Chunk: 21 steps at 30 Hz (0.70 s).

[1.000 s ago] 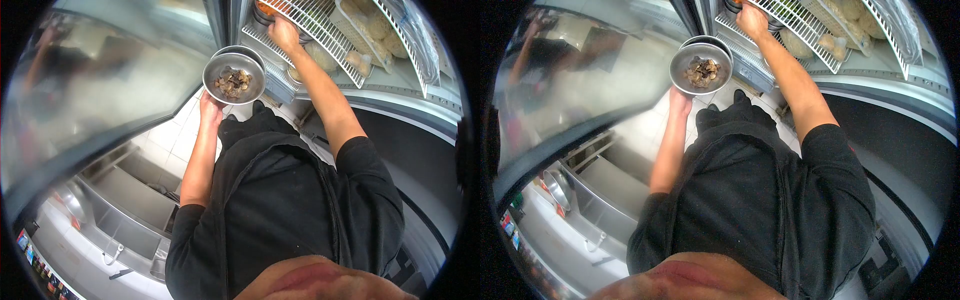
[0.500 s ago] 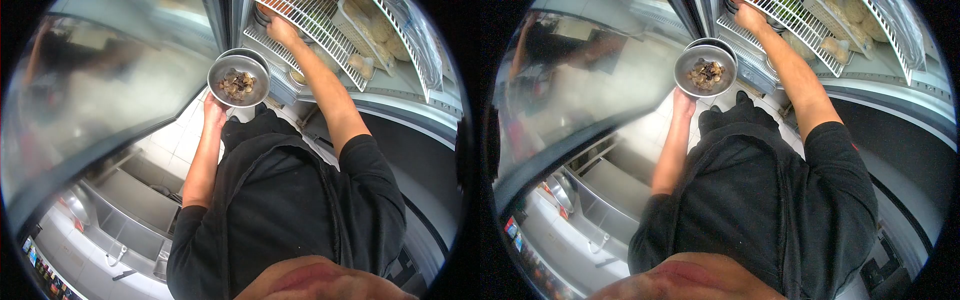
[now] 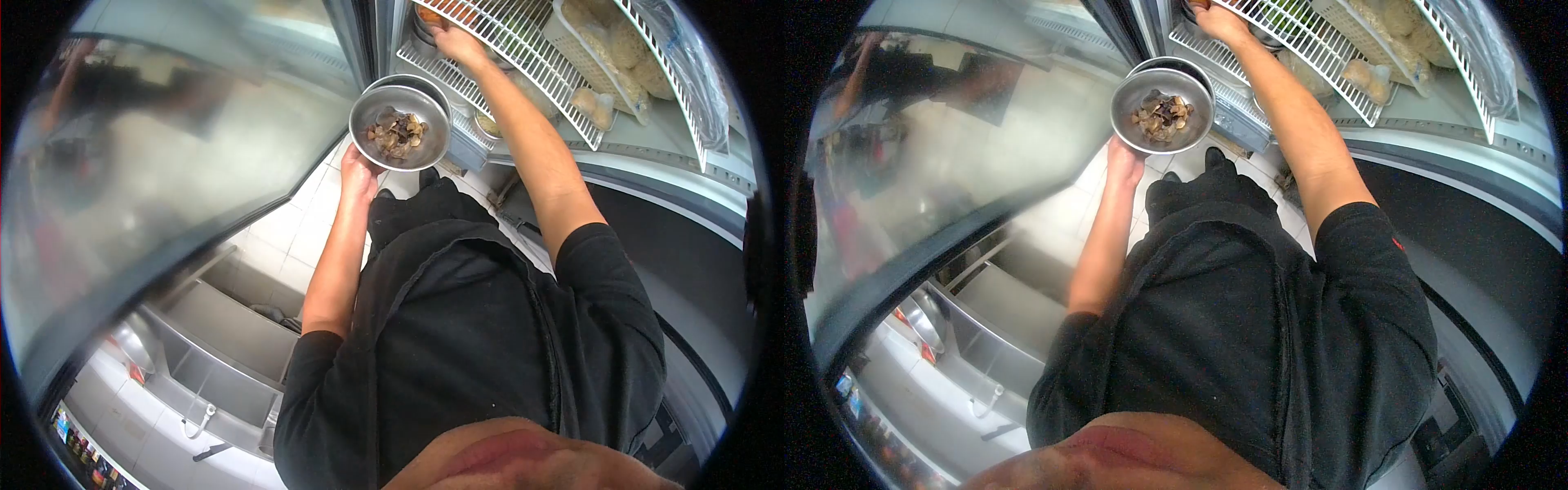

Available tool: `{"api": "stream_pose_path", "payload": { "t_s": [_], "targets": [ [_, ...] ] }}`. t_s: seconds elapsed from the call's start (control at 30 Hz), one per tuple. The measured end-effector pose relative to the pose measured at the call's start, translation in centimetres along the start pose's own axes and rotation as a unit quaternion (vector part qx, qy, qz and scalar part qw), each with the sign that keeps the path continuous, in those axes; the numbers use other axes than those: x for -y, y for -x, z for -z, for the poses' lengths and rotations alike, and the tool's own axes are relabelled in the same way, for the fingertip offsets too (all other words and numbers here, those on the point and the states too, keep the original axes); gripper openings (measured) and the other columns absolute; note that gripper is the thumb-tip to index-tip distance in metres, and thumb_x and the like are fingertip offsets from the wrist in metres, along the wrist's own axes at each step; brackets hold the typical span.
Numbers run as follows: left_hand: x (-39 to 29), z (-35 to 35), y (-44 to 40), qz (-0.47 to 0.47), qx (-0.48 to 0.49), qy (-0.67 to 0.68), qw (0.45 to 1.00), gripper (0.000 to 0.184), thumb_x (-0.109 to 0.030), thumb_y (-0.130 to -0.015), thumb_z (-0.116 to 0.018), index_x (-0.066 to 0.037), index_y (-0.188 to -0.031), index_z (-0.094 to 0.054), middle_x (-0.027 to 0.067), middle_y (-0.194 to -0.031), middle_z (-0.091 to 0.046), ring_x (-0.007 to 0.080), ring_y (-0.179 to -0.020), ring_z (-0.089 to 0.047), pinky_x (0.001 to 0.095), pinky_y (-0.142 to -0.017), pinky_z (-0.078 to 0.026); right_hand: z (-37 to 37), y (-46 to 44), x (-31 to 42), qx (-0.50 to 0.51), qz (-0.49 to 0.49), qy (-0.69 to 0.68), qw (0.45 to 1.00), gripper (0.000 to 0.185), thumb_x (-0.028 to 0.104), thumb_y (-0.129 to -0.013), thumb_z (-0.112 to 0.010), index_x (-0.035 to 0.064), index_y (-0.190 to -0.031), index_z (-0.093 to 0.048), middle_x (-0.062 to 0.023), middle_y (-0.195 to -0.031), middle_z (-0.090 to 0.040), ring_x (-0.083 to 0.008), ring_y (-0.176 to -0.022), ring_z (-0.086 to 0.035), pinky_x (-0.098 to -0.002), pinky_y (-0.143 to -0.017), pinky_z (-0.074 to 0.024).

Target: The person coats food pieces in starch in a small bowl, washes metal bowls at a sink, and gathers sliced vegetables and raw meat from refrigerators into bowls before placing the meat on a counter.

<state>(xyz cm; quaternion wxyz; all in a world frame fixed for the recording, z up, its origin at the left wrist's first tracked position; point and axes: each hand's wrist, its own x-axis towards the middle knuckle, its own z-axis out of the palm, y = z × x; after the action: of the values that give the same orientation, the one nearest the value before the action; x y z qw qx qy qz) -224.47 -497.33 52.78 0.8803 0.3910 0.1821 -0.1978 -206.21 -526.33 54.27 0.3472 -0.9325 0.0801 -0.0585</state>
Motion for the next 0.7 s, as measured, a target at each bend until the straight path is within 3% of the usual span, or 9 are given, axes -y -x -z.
{"api": "stream_pose_path", "payload": {
  "t_s": [0.07,0.13,0.17,0.2,0.33,0.47,0.57,0.63,0.7],
  "targets": [
    [-0.4,-0.5,0.5,0.007,-0.006,0.007,1.0,0.029,-0.001,-0.088,-0.053,-0.003,-0.118,-0.057,0.0128,-0.106,-0.066,0.0233,-0.087,-0.069,0.0383,-0.07,-0.061,2.1,2.1,5.7,0.045,-0.111,-0.089,0.989,0.035,0.016,-0.091,-0.054,0.0012,-0.122,-0.057,-0.013,-0.113,-0.065,-0.0211,-0.08,-0.065,-0.0345,-0.071,-0.0536],
    [-0.5,-0.5,0.5,0.023,-0.011,-0.003,1.0,0.029,0.0,-0.089,-0.052,-0.003,-0.117,-0.056,0.0132,-0.106,-0.065,0.0236,-0.087,-0.069,0.0385,-0.07,-0.061,1.0,1.7,4.1,0.033,-0.154,-0.254,0.954,0.034,0.014,-0.091,-0.052,0.0027,-0.123,-0.056,-0.0121,-0.113,-0.064,-0.0184,-0.077,-0.064,-0.0308,-0.066,-0.0545],
    [-0.7,-0.5,0.7,0.029,-0.014,-0.007,0.999,0.029,0.0,-0.089,-0.052,-0.003,-0.117,-0.056,0.0135,-0.106,-0.065,0.0237,-0.087,-0.069,0.0386,-0.07,-0.061,0.4,1.5,3.2,0.027,-0.173,-0.333,0.926,0.034,0.012,-0.091,-0.052,0.0035,-0.123,-0.056,-0.0116,-0.113,-0.064,-0.017,-0.076,-0.063,-0.029,-0.064,-0.055],
    [-0.7,-0.5,0.8,0.024,-0.012,-0.009,1.0,0.029,0.0,-0.089,-0.051,-0.003,-0.117,-0.056,0.0135,-0.106,-0.065,0.0239,-0.087,-0.069,0.0386,-0.07,-0.061,-0.3,1.0,1.0,0.025,-0.11,-0.402,0.909,0.033,0.008,-0.091,-0.048,0.0042,-0.124,-0.054,-0.0108,-0.109,-0.064,-0.0178,-0.073,-0.062,-0.0283,-0.061,-0.0558],
    [-1.1,-1.0,1.2,0.017,-0.01,-0.018,1.0,0.027,0.001,-0.09,-0.05,-0.002,-0.116,-0.056,0.0138,-0.106,-0.065,0.0246,-0.088,-0.069,0.0386,-0.07,-0.062,0.6,1.3,3.5,-0.016,-0.153,-0.471,0.869,0.027,0.005,-0.094,-0.049,0.0022,-0.121,-0.053,-0.0117,-0.103,-0.064,-0.0177,-0.073,-0.064,-0.0286,-0.06,-0.0563],
    [-1.0,-0.9,0.8,0.015,-0.009,-0.003,1.0,0.026,0.0,-0.091,-0.05,-0.002,-0.115,-0.057,0.0139,-0.106,-0.065,0.0247,-0.087,-0.069,0.0387,-0.068,-0.062,1.1,5.9,6.3,-0.138,-0.112,-0.51,0.842,0.023,0.006,-0.092,-0.056,-0.0006,-0.115,-0.055,-0.0131,-0.098,-0.065,-0.0172,-0.066,-0.064,-0.0283,-0.059,-0.056],
    [-1.2,-1.1,0.0,0.014,-0.008,-0.011,1.0,0.025,-0.002,-0.091,-0.051,-0.002,-0.115,-0.058,0.0136,-0.105,-0.066,0.0245,-0.086,-0.069,0.0388,-0.067,-0.062,1.1,8.2,6.1,-0.086,-0.107,-0.531,0.836,0.023,0.01,-0.093,-0.058,-0.0018,-0.112,-0.056,-0.0125,-0.095,-0.067,-0.0162,-0.063,-0.063,-0.0277,-0.058,-0.0555],
    [-1.6,-1.1,0.5,0.021,-0.013,-0.007,1.0,0.025,-0.004,-0.091,-0.052,-0.004,-0.114,-0.059,0.0124,-0.105,-0.066,0.0241,-0.086,-0.069,0.0388,-0.066,-0.062,1.4,11.2,7.9,-0.061,-0.107,-0.483,0.867,0.024,0.018,-0.096,-0.056,0.0003,-0.112,-0.059,-0.0093,-0.088,-0.069,-0.0094,-0.057,-0.061,-0.0215,-0.05,-0.0501],
    [-1.5,-0.7,0.1,0.029,-0.014,-0.009,0.999,0.025,-0.005,-0.091,-0.053,-0.005,-0.115,-0.059,0.0118,-0.105,-0.066,0.0239,-0.086,-0.069,0.0388,-0.066,-0.062,2.1,13.3,9.1,-0.03,-0.079,-0.465,0.881,0.024,0.019,-0.095,-0.059,0.0004,-0.109,-0.061,-0.0081,-0.083,-0.069,-0.0099,-0.056,-0.061,-0.0219,-0.049,-0.0495]
  ]
}}
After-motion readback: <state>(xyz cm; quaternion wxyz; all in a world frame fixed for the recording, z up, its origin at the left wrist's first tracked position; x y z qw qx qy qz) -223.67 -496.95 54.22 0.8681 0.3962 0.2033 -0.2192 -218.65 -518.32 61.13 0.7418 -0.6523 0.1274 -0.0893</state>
